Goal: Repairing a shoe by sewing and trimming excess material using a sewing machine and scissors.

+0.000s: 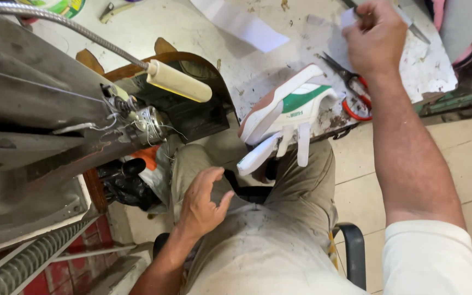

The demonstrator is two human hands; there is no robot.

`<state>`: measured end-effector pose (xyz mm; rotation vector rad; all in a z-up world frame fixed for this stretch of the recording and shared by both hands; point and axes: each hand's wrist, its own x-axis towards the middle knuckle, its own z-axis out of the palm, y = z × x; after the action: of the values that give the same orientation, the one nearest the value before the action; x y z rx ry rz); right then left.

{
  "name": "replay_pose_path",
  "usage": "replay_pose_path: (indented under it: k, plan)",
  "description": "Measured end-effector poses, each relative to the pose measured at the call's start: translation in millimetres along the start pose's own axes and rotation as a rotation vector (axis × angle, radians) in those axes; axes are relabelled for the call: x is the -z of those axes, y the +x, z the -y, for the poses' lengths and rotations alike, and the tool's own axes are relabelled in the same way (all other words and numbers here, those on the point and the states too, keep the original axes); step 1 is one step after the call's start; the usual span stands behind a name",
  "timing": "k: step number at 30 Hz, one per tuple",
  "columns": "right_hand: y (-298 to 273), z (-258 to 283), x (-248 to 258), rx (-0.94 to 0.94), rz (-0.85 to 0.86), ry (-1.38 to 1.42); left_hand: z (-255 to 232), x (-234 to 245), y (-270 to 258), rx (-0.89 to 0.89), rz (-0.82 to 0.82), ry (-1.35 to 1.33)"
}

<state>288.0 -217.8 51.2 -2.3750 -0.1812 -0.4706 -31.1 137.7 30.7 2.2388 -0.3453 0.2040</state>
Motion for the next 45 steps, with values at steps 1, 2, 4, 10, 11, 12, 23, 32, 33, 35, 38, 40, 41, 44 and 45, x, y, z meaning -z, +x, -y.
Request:
replay_pose_path:
  k: [1, 2, 4, 10, 11, 12, 23, 32, 33, 35, 38, 40, 41, 44, 45]
  plan:
    - [0, 5, 5, -0.011, -0.077, 0.155, -3, 5, 7, -0.037, -0.004, -0.003]
    - [-6, 5, 8, -0.018, -0.08, 0.155, -6, 7, 7, -0.039, 0.002, -0.004]
    - [-19, 3, 19, -0.054, -0.127, 0.266, -12, 10, 6, 0.013, 0.045, -0.04]
    - [-108, 108, 76, -0.494, -0.048, 0.442, -29, -10, 7, -0.058, 0.207, -0.239]
    - [-129, 104, 73, -0.492, -0.047, 0.438, -34, -14, 10, -0.059, 0.204, -0.242]
    - [-150, 100, 69, -0.416, -0.046, 0.581, -40, -18, 13, -0.03, 0.256, -0.308]
    - [-304, 36, 34, -0.566, 0.076, 0.807, -49, -95, 43, 0.278, 0.305, -0.672]
    - [-303, 46, 41, -0.539, 0.034, 0.909, -27, -183, 52, 0.661, 0.072, -1.124]
    - [-302, 44, 42, -0.531, 0.046, 0.903, -26, -186, 53, 0.634, 0.037, -1.139]
    - [-299, 46, 45, -0.525, 0.061, 0.899, -28, -185, 54, 0.609, 0.001, -1.152]
    - [-292, 56, 48, -0.474, 0.082, 0.85, -44, -160, 58, 0.565, -0.007, -1.121]
    - [-289, 57, 48, -0.452, 0.087, 0.842, -62, -132, 66, 0.478, 0.076, -0.738]
    - [-290, 55, 48, -0.447, 0.087, 0.843, -70, -116, 67, 0.475, 0.073, -0.738]
    - [-290, 48, 48, -0.418, 0.087, 0.826, -91, -78, 74, 0.069, 0.161, -0.146]
    - [-290, 47, 48, -0.402, 0.088, 0.832, -97, -70, 78, 0.019, 0.16, -0.118]
